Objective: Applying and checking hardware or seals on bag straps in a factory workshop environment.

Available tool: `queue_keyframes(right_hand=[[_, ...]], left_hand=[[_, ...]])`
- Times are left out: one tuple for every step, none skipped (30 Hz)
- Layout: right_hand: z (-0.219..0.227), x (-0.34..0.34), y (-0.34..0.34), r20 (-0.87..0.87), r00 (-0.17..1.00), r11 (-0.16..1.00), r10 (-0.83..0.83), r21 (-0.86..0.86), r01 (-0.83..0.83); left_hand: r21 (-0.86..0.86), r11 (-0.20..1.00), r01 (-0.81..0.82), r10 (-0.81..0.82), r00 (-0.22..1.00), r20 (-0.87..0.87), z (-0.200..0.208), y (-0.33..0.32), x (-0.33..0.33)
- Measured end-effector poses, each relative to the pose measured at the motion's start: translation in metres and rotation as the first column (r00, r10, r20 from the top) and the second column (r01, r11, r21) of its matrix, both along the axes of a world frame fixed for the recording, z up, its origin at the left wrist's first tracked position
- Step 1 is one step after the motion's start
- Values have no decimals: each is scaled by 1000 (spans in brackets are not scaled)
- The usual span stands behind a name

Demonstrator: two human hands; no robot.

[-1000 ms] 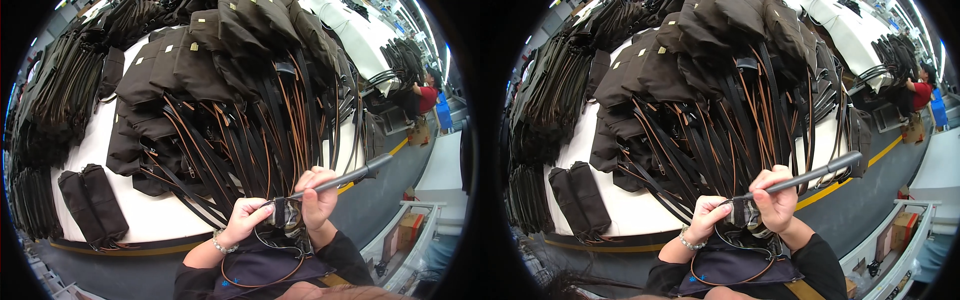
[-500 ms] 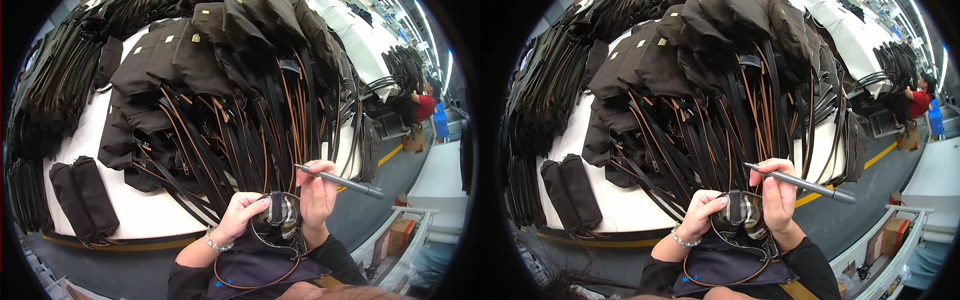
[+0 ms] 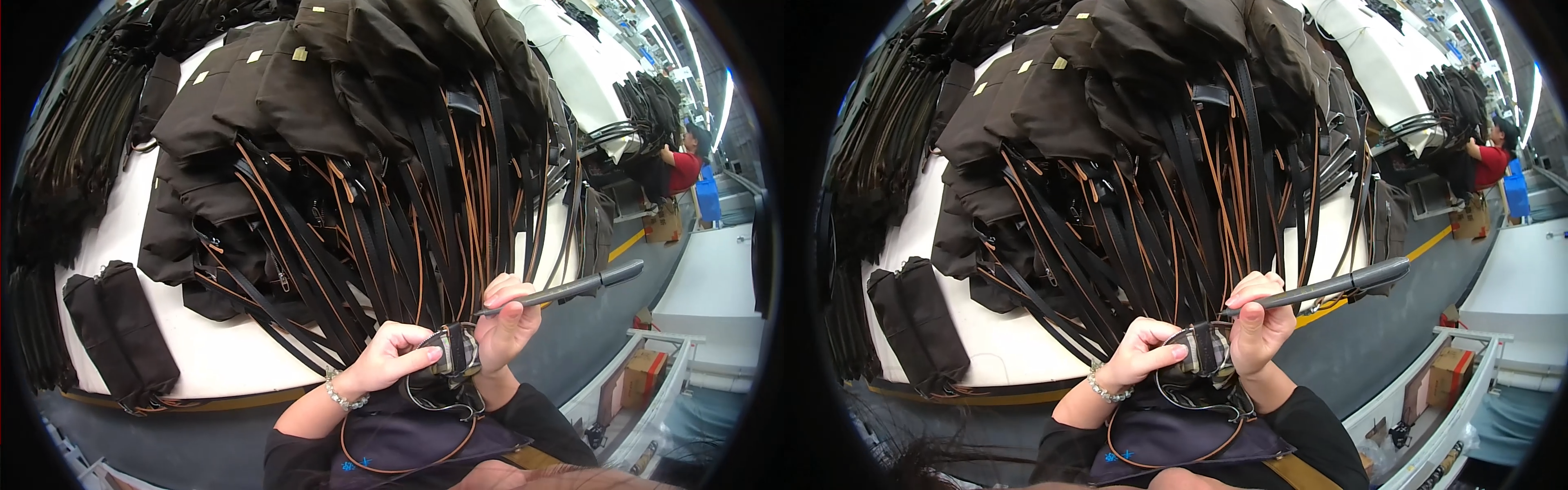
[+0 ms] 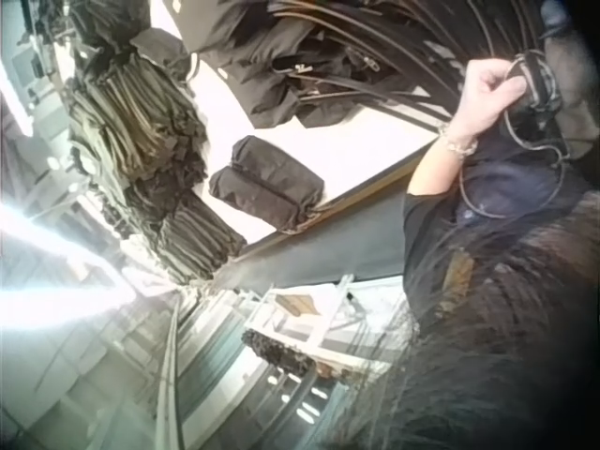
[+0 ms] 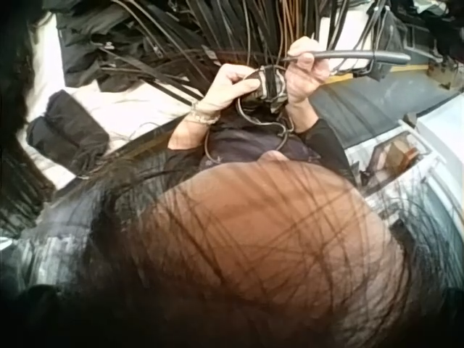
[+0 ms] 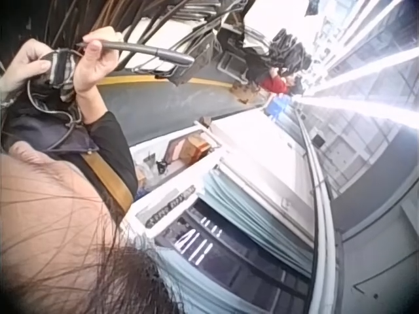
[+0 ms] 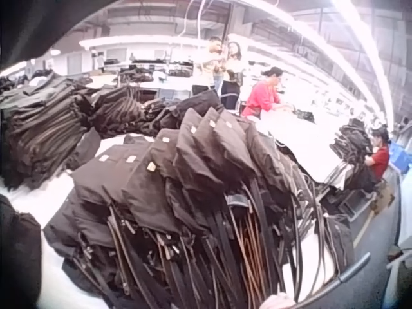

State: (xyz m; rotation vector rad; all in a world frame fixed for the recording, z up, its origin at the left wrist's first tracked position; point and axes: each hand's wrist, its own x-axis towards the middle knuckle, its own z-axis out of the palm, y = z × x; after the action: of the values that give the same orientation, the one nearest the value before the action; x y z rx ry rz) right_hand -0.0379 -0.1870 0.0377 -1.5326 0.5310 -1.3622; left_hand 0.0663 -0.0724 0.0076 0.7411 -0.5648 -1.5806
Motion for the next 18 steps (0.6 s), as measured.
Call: queue_keyframes(right_hand=[[-1, 0, 0, 10, 1000, 1000, -11, -10, 11], [-2, -1, -1, 21, 1000, 1000, -19, -20, 20], [-4, -2, -1, 44, 999, 1000, -9, -17, 9], [-5, -1, -1, 41, 999, 1000, -11, -21, 12], [-6, 0, -2, 76, 997, 1000, -15, -10, 16], [-7, 0, -3, 110, 994, 1000, -20, 0, 20], [-8, -1, -4, 115, 993, 1000, 10, 4, -10], [-8, -2, -4, 112, 994, 1000, 8, 3, -8], [-9, -2, -4, 127, 992, 997, 13, 69, -22], [-10, -2, -4, 142, 990, 990, 18, 135, -37], [-11, -4, -4, 138, 990, 986, 25, 157, -47], [-12, -3, -5, 136, 990, 986, 24, 159, -46], [-11, -2, -6, 152, 987, 987, 41, 146, -64], [-11, -1, -7, 170, 984, 988, 61, 133, -85], [-10, -1, -5, 169, 983, 987, 64, 136, -88], [-8, 0, -3, 168, 983, 992, 72, 87, -88], [-6, 1, -1, 168, 982, 995, 82, 39, -89], [-4, 3, 1, 146, 987, 997, 71, 17, -74]], left_hand=[[-15, 1000, 5, -4, 999, 34, 0, -1, -1], [-17, 1000, 7, -7, 1000, 31, 0, -1, -2], [-16, 1000, -12, 12, 999, 44, -1, -1, -4], [-16, 999, -30, 31, 998, 57, -1, -2, -6], [-18, 999, -27, 28, 998, 53, 1, -3, -7], [-8, 999, -53, 54, 998, 23, 6, -3, -7], [3, 997, -80, 80, 997, -6, 9, -4, -8], [3, 997, -78, 78, 997, -10, 8, -4, -9], [8, 996, -92, 92, 996, -8, 7, -4, -11], [14, 994, -107, 107, 994, -6, 7, -4, -12], [15, 994, -105, 105, 994, -9, 6, -4, -12], [0, 995, -104, 104, 994, 16, 6, -4, -13], [-14, 995, -102, 103, 994, 40, 5, -4, -13], [-11, 994, -105, 105, 994, 39, 5, -4, -13], [7, 995, -105, 104, 994, 42, 6, -4, -12], [25, 994, -105, 103, 994, 45, 6, -4, -11], [29, 993, -110, 109, 993, 47, 5, -4, -9], [7, 996, -93, 93, 995, 28, 4, -4, -8]])
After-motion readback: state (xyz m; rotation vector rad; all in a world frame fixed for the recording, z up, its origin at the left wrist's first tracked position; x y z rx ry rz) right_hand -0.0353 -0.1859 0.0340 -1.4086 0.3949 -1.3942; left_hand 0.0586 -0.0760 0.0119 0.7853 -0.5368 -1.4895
